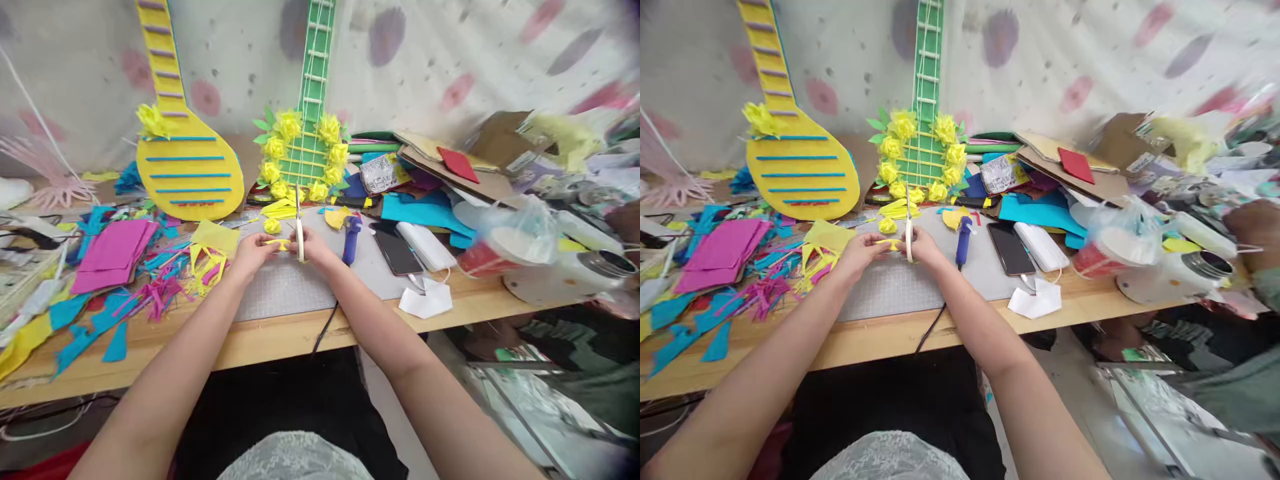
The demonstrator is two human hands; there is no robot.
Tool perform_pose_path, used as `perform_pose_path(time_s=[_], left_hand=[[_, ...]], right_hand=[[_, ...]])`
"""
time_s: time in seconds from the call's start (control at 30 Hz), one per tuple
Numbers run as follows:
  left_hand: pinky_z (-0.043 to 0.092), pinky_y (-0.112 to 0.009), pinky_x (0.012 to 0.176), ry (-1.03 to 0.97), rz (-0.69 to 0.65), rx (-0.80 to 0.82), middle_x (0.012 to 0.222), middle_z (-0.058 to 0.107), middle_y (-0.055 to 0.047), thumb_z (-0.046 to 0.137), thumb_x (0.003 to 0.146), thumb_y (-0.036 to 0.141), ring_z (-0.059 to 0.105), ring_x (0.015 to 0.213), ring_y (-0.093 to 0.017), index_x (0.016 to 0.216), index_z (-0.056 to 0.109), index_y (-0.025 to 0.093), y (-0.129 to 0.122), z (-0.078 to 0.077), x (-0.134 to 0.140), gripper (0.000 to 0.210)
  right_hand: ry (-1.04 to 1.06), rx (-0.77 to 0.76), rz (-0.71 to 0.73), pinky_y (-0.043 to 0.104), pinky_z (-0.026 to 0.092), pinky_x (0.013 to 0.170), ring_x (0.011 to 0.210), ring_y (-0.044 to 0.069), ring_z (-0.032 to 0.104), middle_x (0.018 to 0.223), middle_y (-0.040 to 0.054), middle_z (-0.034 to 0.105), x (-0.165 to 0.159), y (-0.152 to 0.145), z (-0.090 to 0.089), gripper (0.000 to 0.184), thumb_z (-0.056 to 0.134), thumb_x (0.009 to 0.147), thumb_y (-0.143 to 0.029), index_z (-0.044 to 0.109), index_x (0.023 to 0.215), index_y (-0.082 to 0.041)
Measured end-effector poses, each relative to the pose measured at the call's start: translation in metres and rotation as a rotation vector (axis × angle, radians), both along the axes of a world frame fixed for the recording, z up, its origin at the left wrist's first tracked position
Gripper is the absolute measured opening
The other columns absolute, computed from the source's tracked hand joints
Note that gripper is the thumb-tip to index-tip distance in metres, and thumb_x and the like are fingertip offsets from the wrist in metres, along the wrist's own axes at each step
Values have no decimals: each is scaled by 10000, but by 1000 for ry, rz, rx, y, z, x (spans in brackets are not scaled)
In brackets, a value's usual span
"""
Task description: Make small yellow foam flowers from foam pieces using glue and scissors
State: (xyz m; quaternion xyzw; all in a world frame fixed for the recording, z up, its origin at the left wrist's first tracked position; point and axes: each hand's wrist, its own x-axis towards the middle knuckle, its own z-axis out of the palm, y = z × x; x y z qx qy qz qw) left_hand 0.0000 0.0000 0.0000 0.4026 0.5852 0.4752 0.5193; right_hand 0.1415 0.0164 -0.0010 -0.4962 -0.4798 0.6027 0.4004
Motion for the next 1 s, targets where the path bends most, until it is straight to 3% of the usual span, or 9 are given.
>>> perform_pose_path(time_s=[0.13, 0.27, 0.47, 0.6, 0.67, 0.83, 1.0], left_hand=[[505, -247, 578, -61, 26, 12, 618, 628, -6, 718, 560, 110, 583, 582, -110, 668, 608, 114, 2, 1, -6, 155], [513, -248, 606, -153, 173, 55, 680, 640, -16, 696, 567, 94, 604, 628, -114, 686, 605, 114, 9, -5, -20, 150], [525, -269, 662, -164, 272, 115, 686, 631, -9, 699, 544, 109, 605, 640, -112, 710, 602, 111, 16, -12, -36, 192], [513, -259, 707, -133, 297, 135, 649, 611, 14, 693, 528, 114, 586, 625, -96, 684, 599, 123, 22, -15, -42, 182], [504, -247, 696, -85, 371, 144, 616, 587, 27, 684, 531, 113, 551, 582, -80, 670, 592, 131, 26, -17, -45, 167], [508, -251, 701, 36, 607, 297, 657, 572, 26, 644, 572, 131, 554, 620, -90, 703, 560, 155, 33, -20, -55, 157], [522, -263, 732, -46, 623, 332, 670, 549, 25, 637, 580, 125, 590, 672, -100, 725, 546, 152, 33, -16, -55, 174]], right_hand=[[-5, 3, 8, 203, 440, 516, 479, 59, 502, 545, -94, 516, 3, 4, -2, 363, 757, 518, -105, 452, 700, -179], [-67, 49, -53, 249, 479, 621, 580, 86, 560, 691, -34, 611, 9, 10, -8, 281, 682, 609, -122, 448, 750, -187], [-720, 206, -159, 337, 462, 769, 867, 215, 609, 909, 57, 648, 16, 10, -6, 236, 602, 711, -266, 520, 919, -190], [-922, 234, -90, 313, 449, 739, 879, 234, 613, 948, 99, 653, 18, 5, -1, 284, 535, 766, -339, 536, 985, -159], [-999, 241, -54, 304, 442, 728, 881, 239, 618, 959, 113, 660, 19, 4, 1, 274, 524, 774, -326, 553, 982, -151], [-1119, 276, -37, 301, 435, 730, 903, 257, 627, 966, 131, 679, 20, 2, 6, 230, 523, 774, -299, 600, 929, -147], [-1108, 295, -94, 303, 439, 713, 878, 261, 633, 925, 145, 682, 20, 4, 7, 230, 565, 755, -328, 598, 877, -135]])
